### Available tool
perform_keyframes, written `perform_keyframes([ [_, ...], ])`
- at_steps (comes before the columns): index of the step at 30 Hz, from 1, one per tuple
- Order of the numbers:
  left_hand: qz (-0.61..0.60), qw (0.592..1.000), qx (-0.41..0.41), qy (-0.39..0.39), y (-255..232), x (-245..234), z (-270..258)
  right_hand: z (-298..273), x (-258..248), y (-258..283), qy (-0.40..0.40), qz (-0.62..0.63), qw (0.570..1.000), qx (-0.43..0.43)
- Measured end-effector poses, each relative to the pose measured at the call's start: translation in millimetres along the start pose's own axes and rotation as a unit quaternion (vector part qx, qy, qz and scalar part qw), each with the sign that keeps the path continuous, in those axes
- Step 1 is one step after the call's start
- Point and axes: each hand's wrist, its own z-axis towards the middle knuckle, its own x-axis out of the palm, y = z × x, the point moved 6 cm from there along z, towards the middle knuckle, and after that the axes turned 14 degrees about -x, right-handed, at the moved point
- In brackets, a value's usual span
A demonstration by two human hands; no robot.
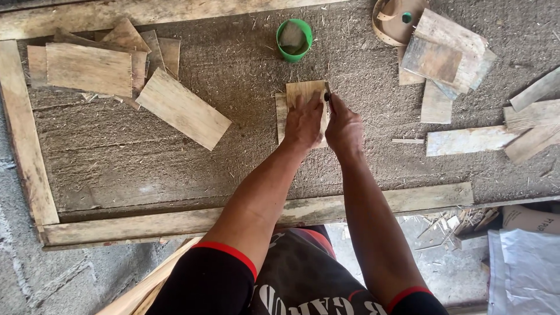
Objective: Cutting thin pieces of wood veneer using a utility knife on a workbench.
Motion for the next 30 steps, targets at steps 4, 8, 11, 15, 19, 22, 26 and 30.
perform_keyframes([
  [4, -0.017, 1.0, -0.001, -0.022, 2, 3, 2, -5, -3, 8, -0.066, 0.026, 0.996, -0.055],
  [8, 0.016, 0.999, 0.005, -0.027, -2, -6, 1, -8, -8, 11, 0.036, 0.04, 0.998, 0.045],
  [11, 0.026, 1.0, -0.006, 0.006, 0, -4, -4, -14, -12, 15, 0.06, 0.023, 0.997, 0.048],
  [15, 0.066, 0.997, 0.009, -0.035, 1, 15, 10, -30, -14, 15, 0.102, 0.026, 0.992, 0.072],
  [19, 0.097, 0.995, 0.002, 0.031, -2, 12, 8, -50, -24, 26, 0.111, 0.035, 0.989, 0.089],
  [22, 0.068, 0.998, -0.001, 0.004, -1, 19, 13, -68, -22, 28, 0.13, 0.043, 0.984, 0.114],
  [26, 0.102, 0.994, -0.01, 0.025, -3, 28, 18, -87, -20, 28, 0.114, 0.029, 0.989, 0.088],
  [30, 0.096, 0.994, 0.018, -0.055, -2, 49, 31, -105, -8, 21, 0.124, 0.029, 0.988, 0.091],
])
